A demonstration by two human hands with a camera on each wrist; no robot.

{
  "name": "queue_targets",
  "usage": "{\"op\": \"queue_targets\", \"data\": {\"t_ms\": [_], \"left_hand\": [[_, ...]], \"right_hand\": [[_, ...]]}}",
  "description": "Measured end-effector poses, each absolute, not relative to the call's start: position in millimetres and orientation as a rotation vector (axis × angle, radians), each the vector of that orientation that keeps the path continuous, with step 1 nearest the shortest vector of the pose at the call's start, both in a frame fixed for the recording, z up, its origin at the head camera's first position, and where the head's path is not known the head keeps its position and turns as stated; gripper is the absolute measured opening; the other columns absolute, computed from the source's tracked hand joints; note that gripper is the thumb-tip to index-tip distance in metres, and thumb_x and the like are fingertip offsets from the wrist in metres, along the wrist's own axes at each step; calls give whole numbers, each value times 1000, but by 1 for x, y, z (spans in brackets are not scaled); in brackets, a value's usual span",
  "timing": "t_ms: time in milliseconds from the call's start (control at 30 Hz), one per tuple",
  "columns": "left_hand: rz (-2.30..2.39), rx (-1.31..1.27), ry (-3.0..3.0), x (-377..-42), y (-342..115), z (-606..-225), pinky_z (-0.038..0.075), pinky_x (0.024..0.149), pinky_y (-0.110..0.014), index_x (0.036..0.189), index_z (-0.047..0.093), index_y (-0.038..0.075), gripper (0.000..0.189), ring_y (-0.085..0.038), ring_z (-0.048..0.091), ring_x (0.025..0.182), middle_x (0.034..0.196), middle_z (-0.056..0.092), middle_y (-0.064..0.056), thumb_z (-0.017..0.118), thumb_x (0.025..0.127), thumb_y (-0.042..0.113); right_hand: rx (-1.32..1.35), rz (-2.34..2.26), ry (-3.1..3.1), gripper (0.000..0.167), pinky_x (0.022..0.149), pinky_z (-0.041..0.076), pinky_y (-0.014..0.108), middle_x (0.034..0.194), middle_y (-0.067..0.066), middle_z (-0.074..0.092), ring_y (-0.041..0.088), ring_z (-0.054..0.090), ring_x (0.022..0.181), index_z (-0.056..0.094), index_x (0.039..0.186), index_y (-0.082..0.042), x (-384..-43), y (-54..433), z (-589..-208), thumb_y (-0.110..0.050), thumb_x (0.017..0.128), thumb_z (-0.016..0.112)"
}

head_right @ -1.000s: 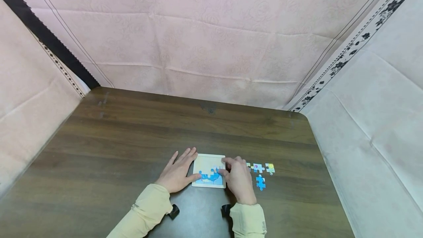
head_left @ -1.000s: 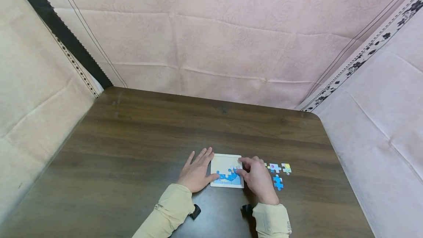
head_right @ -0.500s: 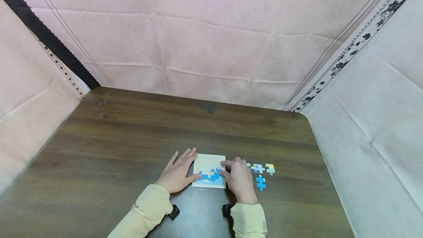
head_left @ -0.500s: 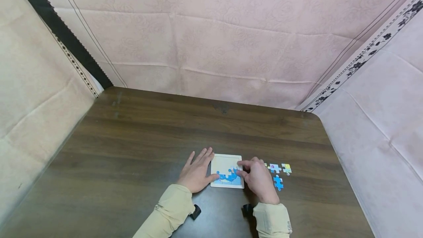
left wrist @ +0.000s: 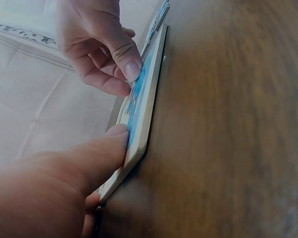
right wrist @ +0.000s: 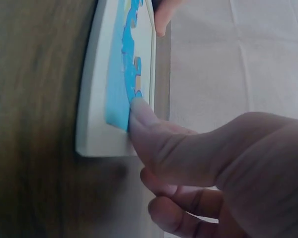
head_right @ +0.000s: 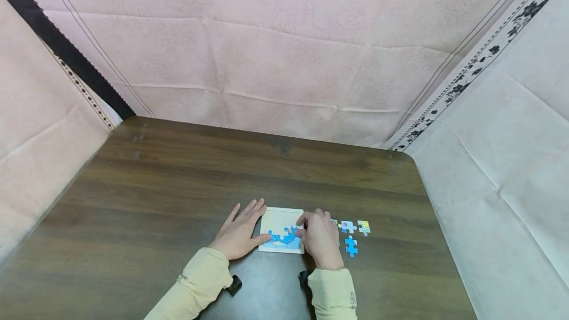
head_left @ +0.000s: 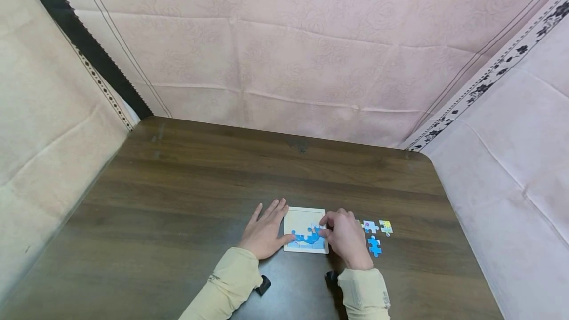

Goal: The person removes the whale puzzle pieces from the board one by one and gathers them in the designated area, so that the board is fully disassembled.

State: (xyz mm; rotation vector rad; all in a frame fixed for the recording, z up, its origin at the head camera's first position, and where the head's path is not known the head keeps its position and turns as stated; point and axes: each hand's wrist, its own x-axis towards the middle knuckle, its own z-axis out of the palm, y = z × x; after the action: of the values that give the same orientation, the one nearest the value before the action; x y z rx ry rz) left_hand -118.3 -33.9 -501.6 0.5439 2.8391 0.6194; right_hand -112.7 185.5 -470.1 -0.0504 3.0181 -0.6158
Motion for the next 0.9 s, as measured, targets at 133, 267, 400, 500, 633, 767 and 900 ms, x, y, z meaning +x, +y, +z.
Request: {"op": "queue_targets", "data": {"t_ms": [133,267,400,500,633,767,900], "left_hand": [[618,551,2841,-119,-34,-501,5,118,-51,152,33,13,83,-21,14,148,160,22,-2,57,89,61],[617,557,2842,-119,-34,-502,5,118,-51,152,33,13,83,-21,14,148,160,22,-2,57,89,61],[612,561,2842,-119,-34,-502,5,118,-51,152,33,13,83,-21,14,148,161,21,-2,57,89,61],[620,562,2841,-120,-34,-502,5,118,-51,152,34,13,82,-21,14,148,160,22,-2,57,89,61],[635,561,2840,-119,-34,-500,6,118,-51,152,34,13,81,-21,15,148,160,23,-2,58,90,59],[642,557,2838,-119,-34,-499,6,118,-51,152,34,13,81,-21,16,148,160,23,-2,58,90,59],[642,555,2838,-118,-34,-500,6,118,-51,152,34,13,81,-21,15,148,160,23,-2,58,90,59]], "right_hand": [[-123,-512,3046,15,73,47,43,82,-1,59,21,47,79,74,85,-20,-115,184,-468,-19,75,85],[-166,-433,3047,16,71,47,42,81,0,61,21,47,76,72,82,-20,-118,182,-466,-19,73,86],[-154,-442,3012,17,73,47,43,78,0,59,21,47,76,71,82,-19,-120,181,-465,-18,74,86],[-150,-452,2999,17,74,47,44,77,-2,58,21,47,76,70,82,-19,-122,180,-466,-17,74,86],[-159,-471,2994,18,74,47,45,75,-3,58,21,47,75,68,82,-17,-123,181,-467,-16,75,85],[-156,-487,2991,19,73,47,44,75,-3,58,21,47,75,68,82,-17,-123,182,-467,-15,75,85],[-142,-508,2989,20,77,48,46,76,-3,58,21,47,77,67,83,-17,-122,182,-469,-14,75,85]]}}
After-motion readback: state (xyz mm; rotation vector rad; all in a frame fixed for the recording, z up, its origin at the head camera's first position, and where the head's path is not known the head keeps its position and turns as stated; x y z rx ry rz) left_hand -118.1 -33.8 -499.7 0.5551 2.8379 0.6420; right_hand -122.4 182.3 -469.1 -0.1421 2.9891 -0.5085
